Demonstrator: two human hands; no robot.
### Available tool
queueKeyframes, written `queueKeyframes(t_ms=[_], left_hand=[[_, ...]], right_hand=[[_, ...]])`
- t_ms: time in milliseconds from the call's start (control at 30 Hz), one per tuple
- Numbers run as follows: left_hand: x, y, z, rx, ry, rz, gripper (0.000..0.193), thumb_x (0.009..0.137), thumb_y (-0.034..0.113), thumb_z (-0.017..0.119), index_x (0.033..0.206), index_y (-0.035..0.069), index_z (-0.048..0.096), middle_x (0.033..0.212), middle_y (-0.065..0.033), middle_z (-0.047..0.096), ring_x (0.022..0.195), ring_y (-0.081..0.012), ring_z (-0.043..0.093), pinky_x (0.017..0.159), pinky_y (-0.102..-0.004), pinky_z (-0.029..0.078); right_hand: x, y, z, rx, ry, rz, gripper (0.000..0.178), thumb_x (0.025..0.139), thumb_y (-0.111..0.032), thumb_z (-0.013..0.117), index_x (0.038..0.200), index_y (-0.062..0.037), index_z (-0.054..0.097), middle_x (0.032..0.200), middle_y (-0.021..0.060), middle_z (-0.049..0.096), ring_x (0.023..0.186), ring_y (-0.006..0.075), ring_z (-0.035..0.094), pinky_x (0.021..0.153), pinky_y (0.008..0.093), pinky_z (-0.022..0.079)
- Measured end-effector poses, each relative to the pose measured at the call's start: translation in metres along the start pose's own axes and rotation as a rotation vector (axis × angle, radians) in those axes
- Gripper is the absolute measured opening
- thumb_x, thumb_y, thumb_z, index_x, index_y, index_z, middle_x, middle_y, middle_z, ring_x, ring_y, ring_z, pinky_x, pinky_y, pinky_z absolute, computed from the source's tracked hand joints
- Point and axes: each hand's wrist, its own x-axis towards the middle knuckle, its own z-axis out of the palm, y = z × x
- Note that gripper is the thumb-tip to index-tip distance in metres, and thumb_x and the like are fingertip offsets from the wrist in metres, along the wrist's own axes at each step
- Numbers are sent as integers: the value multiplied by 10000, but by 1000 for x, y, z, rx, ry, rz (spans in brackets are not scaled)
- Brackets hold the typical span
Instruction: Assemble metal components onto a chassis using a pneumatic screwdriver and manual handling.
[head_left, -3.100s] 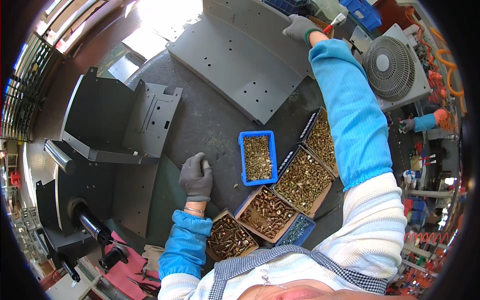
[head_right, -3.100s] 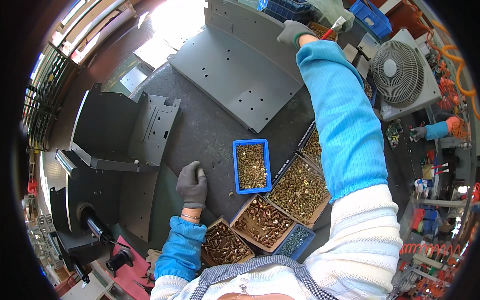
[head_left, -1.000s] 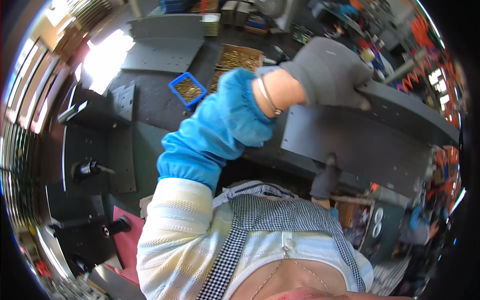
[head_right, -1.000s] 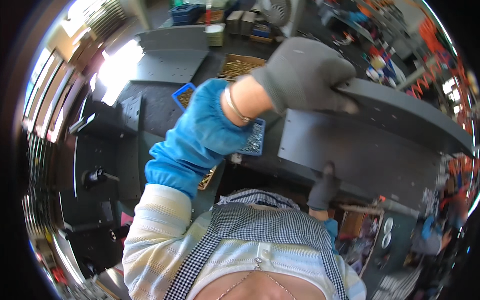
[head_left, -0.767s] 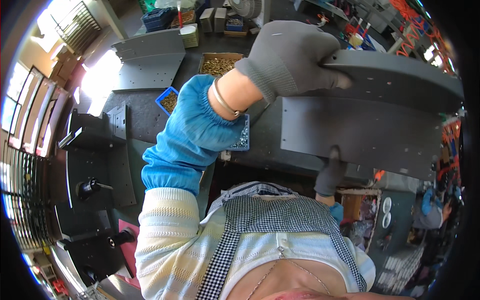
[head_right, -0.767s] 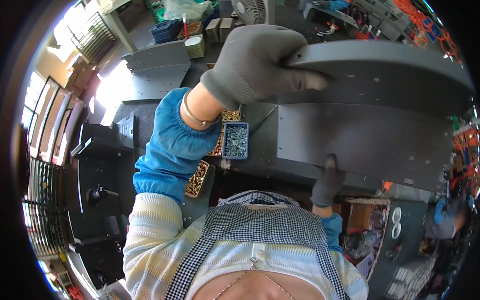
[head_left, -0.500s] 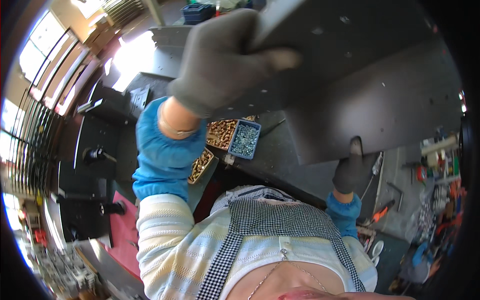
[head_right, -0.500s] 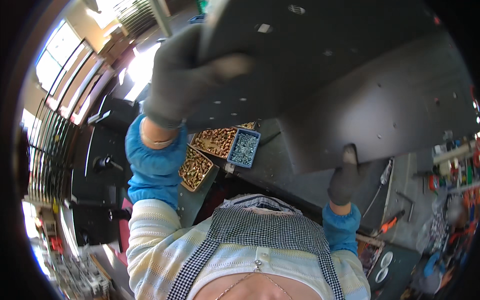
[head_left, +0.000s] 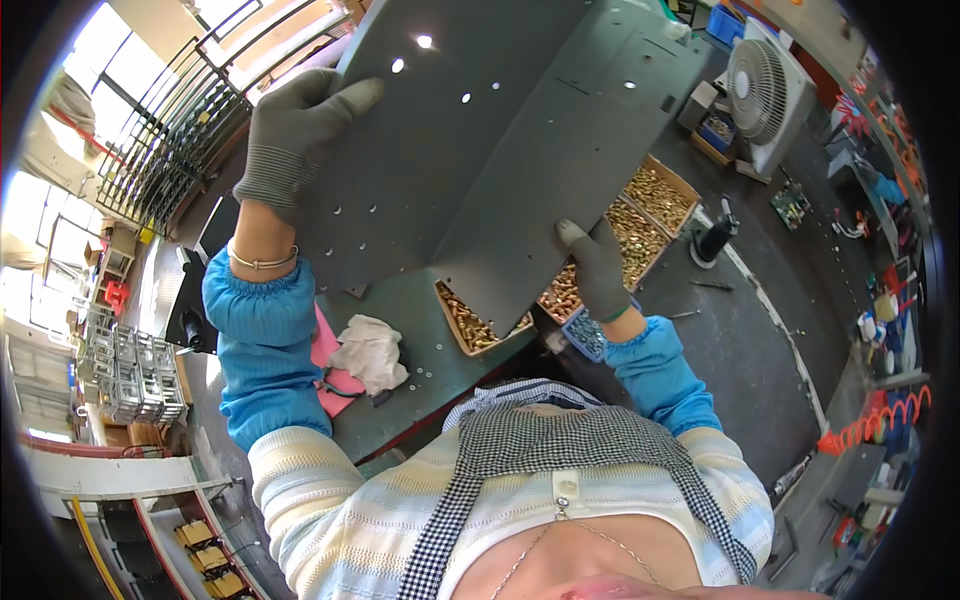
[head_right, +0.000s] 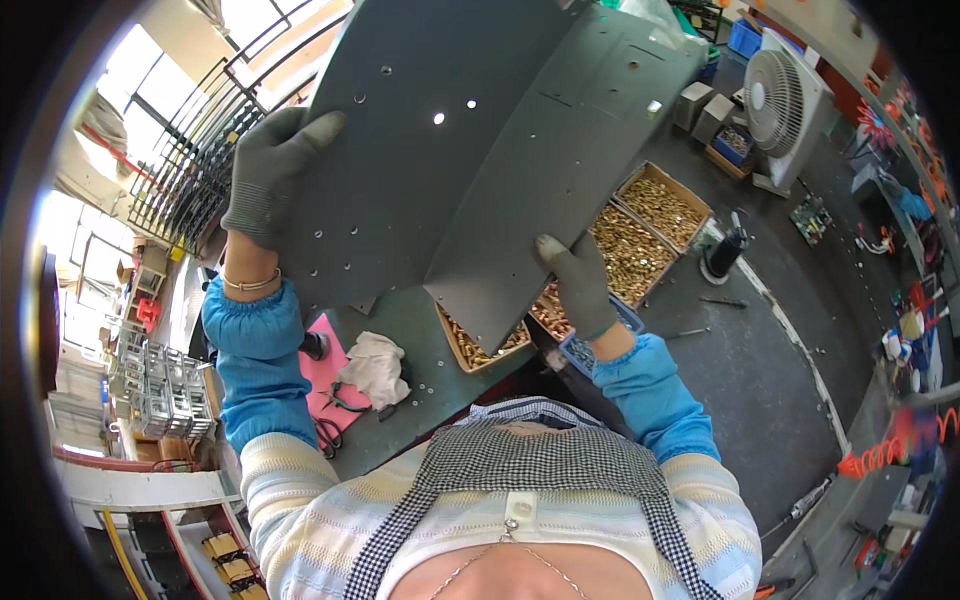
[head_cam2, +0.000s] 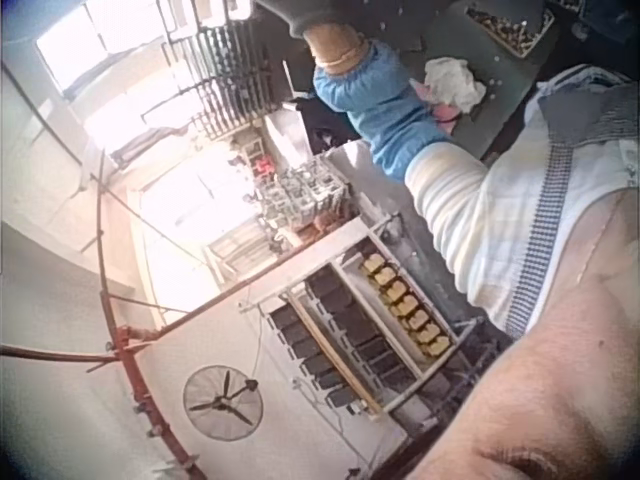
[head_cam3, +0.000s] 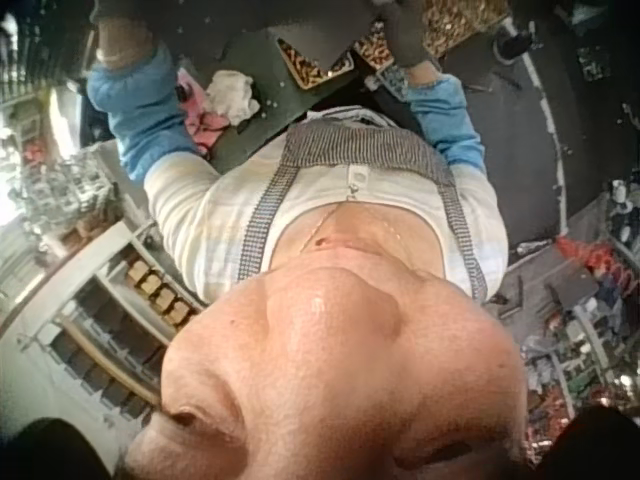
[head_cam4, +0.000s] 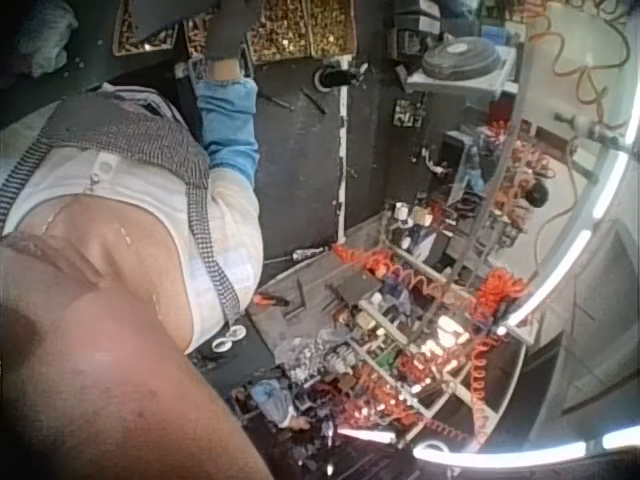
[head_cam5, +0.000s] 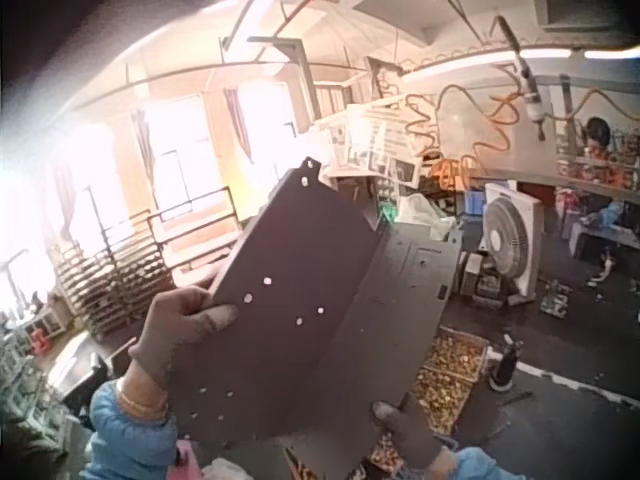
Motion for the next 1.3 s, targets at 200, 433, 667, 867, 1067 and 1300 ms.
queueKeyframes(t_ms=[200, 433, 667, 867, 1067, 1300], left_hand=[[39, -71, -12, -179, 18, -208, 323, 840, 225, 778, 1023, -32, 713, 833, -60, 703, 706, -108, 649, 651, -264, 539], [66, -148, 3, -225, 97, -269, 262, 847, 181, 774, 988, -31, 709, 832, -31, 693, 701, -80, 618, 639, -253, 513], [75, -200, 27, -133, 251, -237, 262, 854, 198, 773, 951, -34, 701, 799, -8, 663, 704, -62, 563, 646, -232, 472], [63, -241, 38, -161, 340, -298, 258, 861, 200, 777, 948, -30, 698, 801, 2, 654, 719, -51, 547, 664, -219, 460], [66, -246, 41, -190, 308, -311, 272, 868, 213, 778, 982, -22, 702, 819, 9, 660, 741, -58, 561, 690, -223, 473], [55, -245, 44, -108, 320, -201, 227, 867, 194, 766, 953, -6, 704, 800, 20, 639, 716, -64, 540, 664, -233, 458]], right_hand=[[80, 48, 23, -127, -182, 226, 437, 938, -181, 608, 1307, 35, 516, 1188, 95, 621, 1048, 181, 600, 933, 335, 480], [167, 101, 25, -162, -213, 374, 439, 942, -222, 614, 1292, 23, 515, 1167, 114, 631, 1030, 198, 616, 911, 345, 494], [217, 150, 9, -254, -253, 347, 447, 940, -259, 620, 1278, 17, 522, 1091, 94, 642, 931, 155, 618, 787, 314, 514], [223, 162, 1, -331, -301, 444, 484, 956, -228, 628, 1352, 10, 485, 1215, 102, 606, 1081, 173, 588, 917, 323, 492], [224, 166, 0, -218, -306, 446, 486, 952, -223, 636, 1349, 14, 484, 1222, 114, 608, 1100, 187, 594, 938, 353, 501], [221, 161, -16, -261, -300, 393, 449, 938, -233, 641, 1291, 23, 532, 1111, 104, 645, 1023, 149, 596, 880, 318, 492]])
